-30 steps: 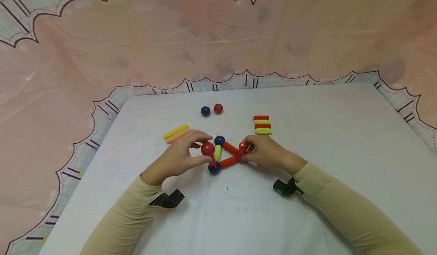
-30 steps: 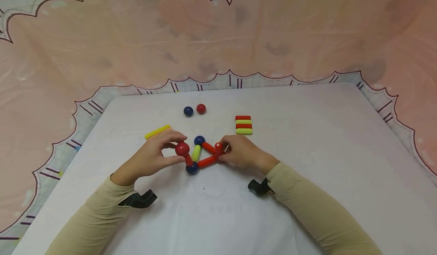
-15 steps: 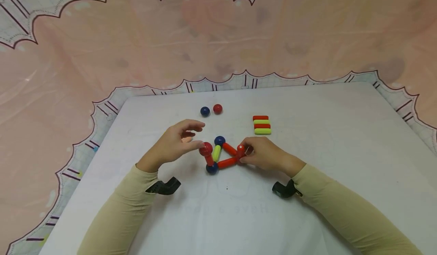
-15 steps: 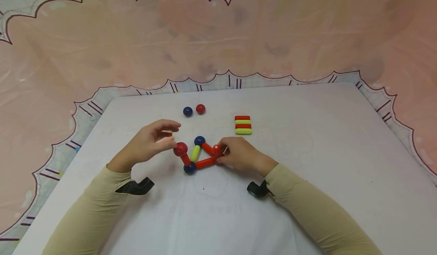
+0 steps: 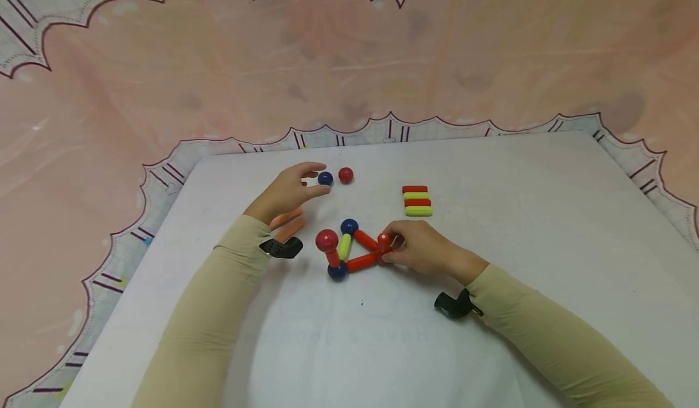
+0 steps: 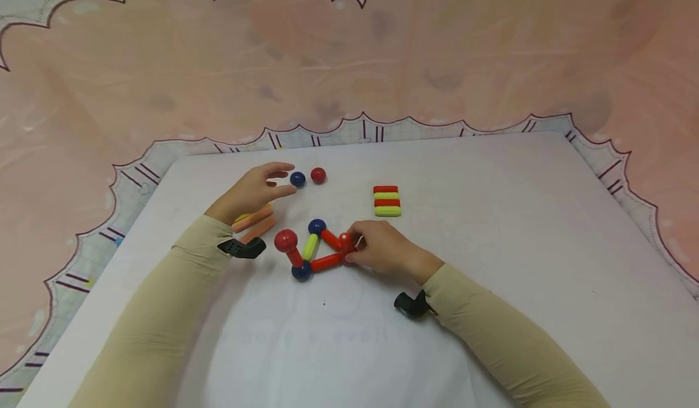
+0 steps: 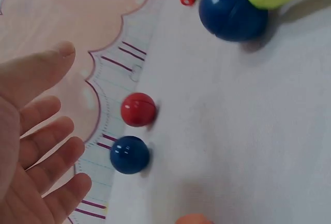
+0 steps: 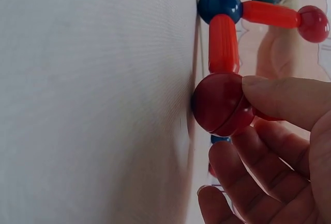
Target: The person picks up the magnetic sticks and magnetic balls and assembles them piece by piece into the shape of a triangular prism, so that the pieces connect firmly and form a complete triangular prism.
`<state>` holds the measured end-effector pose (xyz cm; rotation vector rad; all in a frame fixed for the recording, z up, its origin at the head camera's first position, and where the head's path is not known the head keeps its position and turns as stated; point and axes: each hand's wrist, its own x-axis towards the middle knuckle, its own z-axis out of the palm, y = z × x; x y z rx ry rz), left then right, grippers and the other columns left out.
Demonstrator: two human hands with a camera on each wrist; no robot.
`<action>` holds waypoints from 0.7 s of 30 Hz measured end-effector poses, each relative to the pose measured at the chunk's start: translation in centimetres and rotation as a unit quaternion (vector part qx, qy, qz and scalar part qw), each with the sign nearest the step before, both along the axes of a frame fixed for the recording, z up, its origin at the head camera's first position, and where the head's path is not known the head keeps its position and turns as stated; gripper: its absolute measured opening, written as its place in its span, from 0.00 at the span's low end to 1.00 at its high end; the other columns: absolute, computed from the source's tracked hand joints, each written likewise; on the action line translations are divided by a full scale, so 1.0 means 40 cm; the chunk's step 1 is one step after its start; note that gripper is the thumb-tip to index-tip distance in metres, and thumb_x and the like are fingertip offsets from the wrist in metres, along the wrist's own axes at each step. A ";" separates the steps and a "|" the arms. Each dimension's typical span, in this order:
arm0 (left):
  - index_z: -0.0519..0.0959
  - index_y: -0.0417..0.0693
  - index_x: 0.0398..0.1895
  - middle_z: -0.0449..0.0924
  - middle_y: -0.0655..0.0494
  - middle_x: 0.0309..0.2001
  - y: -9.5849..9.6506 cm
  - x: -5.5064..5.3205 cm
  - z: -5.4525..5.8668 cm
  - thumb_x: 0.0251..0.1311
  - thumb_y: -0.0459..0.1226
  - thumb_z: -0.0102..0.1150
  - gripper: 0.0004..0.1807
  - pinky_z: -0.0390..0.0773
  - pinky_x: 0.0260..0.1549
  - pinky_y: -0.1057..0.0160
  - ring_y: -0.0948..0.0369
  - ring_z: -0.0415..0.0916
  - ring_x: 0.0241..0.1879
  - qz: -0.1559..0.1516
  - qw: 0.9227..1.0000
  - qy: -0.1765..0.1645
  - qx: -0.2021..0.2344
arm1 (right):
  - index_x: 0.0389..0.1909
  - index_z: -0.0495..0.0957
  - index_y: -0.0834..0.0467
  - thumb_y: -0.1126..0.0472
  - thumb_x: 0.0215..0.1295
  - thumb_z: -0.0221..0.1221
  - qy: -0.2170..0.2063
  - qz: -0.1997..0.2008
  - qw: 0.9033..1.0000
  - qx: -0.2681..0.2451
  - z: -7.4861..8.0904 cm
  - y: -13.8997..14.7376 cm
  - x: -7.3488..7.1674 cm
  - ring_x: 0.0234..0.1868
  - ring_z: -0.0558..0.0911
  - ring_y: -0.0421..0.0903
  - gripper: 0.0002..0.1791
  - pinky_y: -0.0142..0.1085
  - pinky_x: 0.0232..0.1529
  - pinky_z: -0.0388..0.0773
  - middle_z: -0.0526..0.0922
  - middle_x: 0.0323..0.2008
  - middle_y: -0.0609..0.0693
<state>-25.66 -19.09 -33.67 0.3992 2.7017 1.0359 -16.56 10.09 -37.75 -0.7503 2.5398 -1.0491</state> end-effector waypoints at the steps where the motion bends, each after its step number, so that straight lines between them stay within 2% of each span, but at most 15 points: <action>1: 0.66 0.48 0.74 0.66 0.43 0.70 0.002 -0.010 -0.006 0.67 0.47 0.62 0.34 0.67 0.64 0.44 0.43 0.65 0.67 -0.001 1.000 -0.002 -0.012 | 0.47 0.80 0.58 0.60 0.62 0.70 0.000 0.000 1.000 -0.001 0.001 0.000 0.000 0.39 0.78 0.44 0.15 0.34 0.36 0.79 0.81 0.36 0.44; 6: 0.65 0.48 0.74 0.64 0.41 0.71 0.011 -0.041 -0.026 0.69 0.47 0.60 0.33 0.64 0.65 0.41 0.42 0.62 0.68 0.000 0.999 -0.011 -0.050 | 0.47 0.80 0.58 0.60 0.62 0.70 -0.004 -0.002 1.000 0.001 0.003 0.000 0.000 0.40 0.78 0.44 0.15 0.34 0.38 0.79 0.81 0.35 0.44; 10: 0.65 0.49 0.75 0.61 0.43 0.73 0.011 -0.050 -0.036 0.69 0.47 0.59 0.33 0.57 0.68 0.41 0.44 0.56 0.72 0.016 0.997 -0.027 -0.071 | 0.47 0.80 0.58 0.59 0.62 0.70 -0.006 -0.003 1.000 0.006 0.004 -0.005 0.000 0.40 0.78 0.44 0.15 0.34 0.39 0.79 0.81 0.36 0.44; 14: 0.64 0.50 0.75 0.59 0.43 0.74 0.015 -0.055 -0.046 0.69 0.47 0.59 0.34 0.54 0.70 0.41 0.45 0.53 0.74 0.026 0.996 -0.043 -0.071 | 0.47 0.80 0.58 0.59 0.62 0.70 -0.002 -0.005 1.000 0.012 0.004 -0.005 0.002 0.40 0.78 0.44 0.15 0.34 0.39 0.78 0.80 0.36 0.44; 21: 0.68 0.46 0.72 0.66 0.44 0.70 0.018 -0.057 -0.052 0.69 0.45 0.59 0.31 0.60 0.68 0.46 0.46 0.61 0.70 0.036 0.997 -0.008 -0.061 | 0.48 0.80 0.59 0.59 0.62 0.70 0.005 -0.005 1.000 0.015 0.000 -0.002 0.002 0.40 0.77 0.44 0.16 0.34 0.36 0.78 0.80 0.35 0.44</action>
